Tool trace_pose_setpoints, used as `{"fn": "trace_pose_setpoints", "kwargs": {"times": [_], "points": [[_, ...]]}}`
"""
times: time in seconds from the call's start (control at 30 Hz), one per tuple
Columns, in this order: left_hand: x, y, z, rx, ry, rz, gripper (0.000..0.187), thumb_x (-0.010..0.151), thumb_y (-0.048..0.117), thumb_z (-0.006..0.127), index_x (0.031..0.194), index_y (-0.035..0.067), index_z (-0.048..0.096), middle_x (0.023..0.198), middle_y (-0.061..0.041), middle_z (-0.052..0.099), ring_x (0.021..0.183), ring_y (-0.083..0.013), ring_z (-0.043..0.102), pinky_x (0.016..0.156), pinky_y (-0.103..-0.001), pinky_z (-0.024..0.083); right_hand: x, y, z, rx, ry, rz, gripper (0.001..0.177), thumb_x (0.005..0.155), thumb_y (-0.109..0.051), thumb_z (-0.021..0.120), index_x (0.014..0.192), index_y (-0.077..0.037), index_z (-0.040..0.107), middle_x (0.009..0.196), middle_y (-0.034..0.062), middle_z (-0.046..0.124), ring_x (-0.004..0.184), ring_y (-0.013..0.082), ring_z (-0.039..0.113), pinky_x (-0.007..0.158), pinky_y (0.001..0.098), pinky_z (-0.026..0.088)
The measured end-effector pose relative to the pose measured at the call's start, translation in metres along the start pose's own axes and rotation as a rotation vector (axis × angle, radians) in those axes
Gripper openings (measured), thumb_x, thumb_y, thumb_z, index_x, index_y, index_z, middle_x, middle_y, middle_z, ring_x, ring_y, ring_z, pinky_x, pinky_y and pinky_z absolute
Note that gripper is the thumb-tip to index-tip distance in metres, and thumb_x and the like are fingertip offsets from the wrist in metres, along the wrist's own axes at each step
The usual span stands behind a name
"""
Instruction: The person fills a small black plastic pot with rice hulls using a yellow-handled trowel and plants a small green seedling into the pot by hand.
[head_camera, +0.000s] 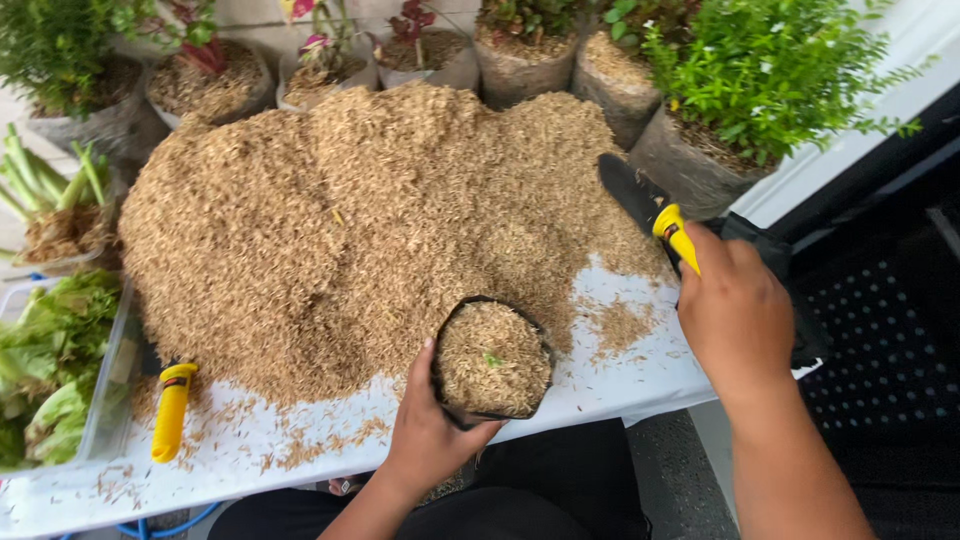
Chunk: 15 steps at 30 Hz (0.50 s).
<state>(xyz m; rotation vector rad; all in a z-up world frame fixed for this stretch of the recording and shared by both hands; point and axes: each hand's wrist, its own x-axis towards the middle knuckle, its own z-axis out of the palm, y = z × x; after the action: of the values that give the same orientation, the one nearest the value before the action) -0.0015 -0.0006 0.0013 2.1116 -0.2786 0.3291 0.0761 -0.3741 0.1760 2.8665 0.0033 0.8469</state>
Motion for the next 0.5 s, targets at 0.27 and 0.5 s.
{"fn": "trace_pose_setpoints", "kwargs": {"times": [0.27,0.5], "points": [[-0.001,-0.005,0.006,0.015,0.027,0.053,0.154,0.066,0.049,0.115,0.176,-0.002,0.020,0.177,-0.029,0.045,0.165,-0.0452,0.049,0.134,-0.055,0.042,0.029,0.005,0.062,-0.135,-0.010,0.031,0.053,0.100,-0.008,0.065,0.151,-0.020,0.074,0.100,0.0130,0.065,0.070,0.0394,0.072,0.049,0.0532,0.056],[-0.003,-0.011,0.010,-0.007,0.037,0.024,0.157,0.065,0.048,0.115,0.178,0.001,0.017,0.175,-0.028,0.049,0.160,-0.0425,0.056,0.129,-0.053,0.049,0.034,-0.023,0.092,-0.233,0.093,-0.103,0.042,0.106,-0.013,0.065,0.146,-0.018,0.074,0.097,0.0101,0.066,0.061,0.0272,0.069,0.047,0.0408,0.054]]}}
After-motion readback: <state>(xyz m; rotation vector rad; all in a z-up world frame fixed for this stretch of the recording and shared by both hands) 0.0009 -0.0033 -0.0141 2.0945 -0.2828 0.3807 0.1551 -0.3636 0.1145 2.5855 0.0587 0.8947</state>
